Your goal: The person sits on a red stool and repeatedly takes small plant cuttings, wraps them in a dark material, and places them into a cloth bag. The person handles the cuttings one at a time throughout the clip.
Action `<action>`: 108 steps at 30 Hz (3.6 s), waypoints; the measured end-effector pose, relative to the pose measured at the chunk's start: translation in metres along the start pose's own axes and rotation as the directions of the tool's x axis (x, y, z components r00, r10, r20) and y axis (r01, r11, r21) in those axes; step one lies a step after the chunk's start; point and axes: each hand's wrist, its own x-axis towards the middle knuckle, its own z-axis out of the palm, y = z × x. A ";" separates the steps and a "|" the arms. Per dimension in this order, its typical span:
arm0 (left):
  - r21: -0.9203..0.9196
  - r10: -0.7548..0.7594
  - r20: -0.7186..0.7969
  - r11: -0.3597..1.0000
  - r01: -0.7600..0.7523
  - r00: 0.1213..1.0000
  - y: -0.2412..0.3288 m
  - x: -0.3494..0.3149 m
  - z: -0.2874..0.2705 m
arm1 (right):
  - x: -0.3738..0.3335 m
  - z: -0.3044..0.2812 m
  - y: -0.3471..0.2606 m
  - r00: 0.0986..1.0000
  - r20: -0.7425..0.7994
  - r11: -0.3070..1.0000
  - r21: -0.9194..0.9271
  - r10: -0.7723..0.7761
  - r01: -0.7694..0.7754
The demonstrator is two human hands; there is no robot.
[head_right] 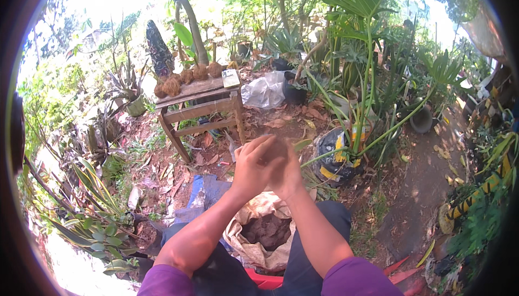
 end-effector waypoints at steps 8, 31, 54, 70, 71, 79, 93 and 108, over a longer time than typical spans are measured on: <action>0.101 0.141 0.174 0.982 -0.160 0.975 -0.001 0.012 -0.042 | -0.008 0.015 -0.006 0.991 -0.044 0.955 -0.264 0.127 -0.134; 0.010 0.110 0.197 0.993 -0.114 0.974 -0.013 0.007 -0.017 | -0.011 0.015 -0.002 0.994 0.022 0.944 -0.318 0.105 -0.093; 0.259 0.132 0.190 0.949 -0.179 0.973 -0.009 0.006 -0.041 | -0.007 0.015 -0.002 0.995 0.095 0.938 -0.343 -0.018 0.050; 0.197 0.106 0.268 0.967 -0.163 0.957 -0.016 0.011 -0.052 | -0.015 0.030 -0.006 0.936 0.216 0.200 -0.940 -0.280 0.277; 0.190 0.102 0.276 0.969 -0.158 0.956 -0.016 0.011 -0.052 | -0.016 0.030 -0.009 0.942 0.209 0.158 -0.954 -0.262 0.256; -0.046 -0.109 0.431 0.989 0.142 0.896 -0.012 0.007 -0.071 | -0.022 0.045 -0.010 0.968 0.191 0.017 -0.980 -0.162 0.196; -0.270 -0.675 0.243 0.643 0.716 0.697 0.002 -0.075 -0.104 | -0.006 0.028 0.075 0.905 0.422 -0.176 -0.889 0.047 0.423; -0.172 -0.641 -0.177 0.767 0.618 0.747 -0.032 -0.075 -0.109 | 0.032 -0.138 0.153 0.827 -0.141 -0.447 -0.883 0.544 0.144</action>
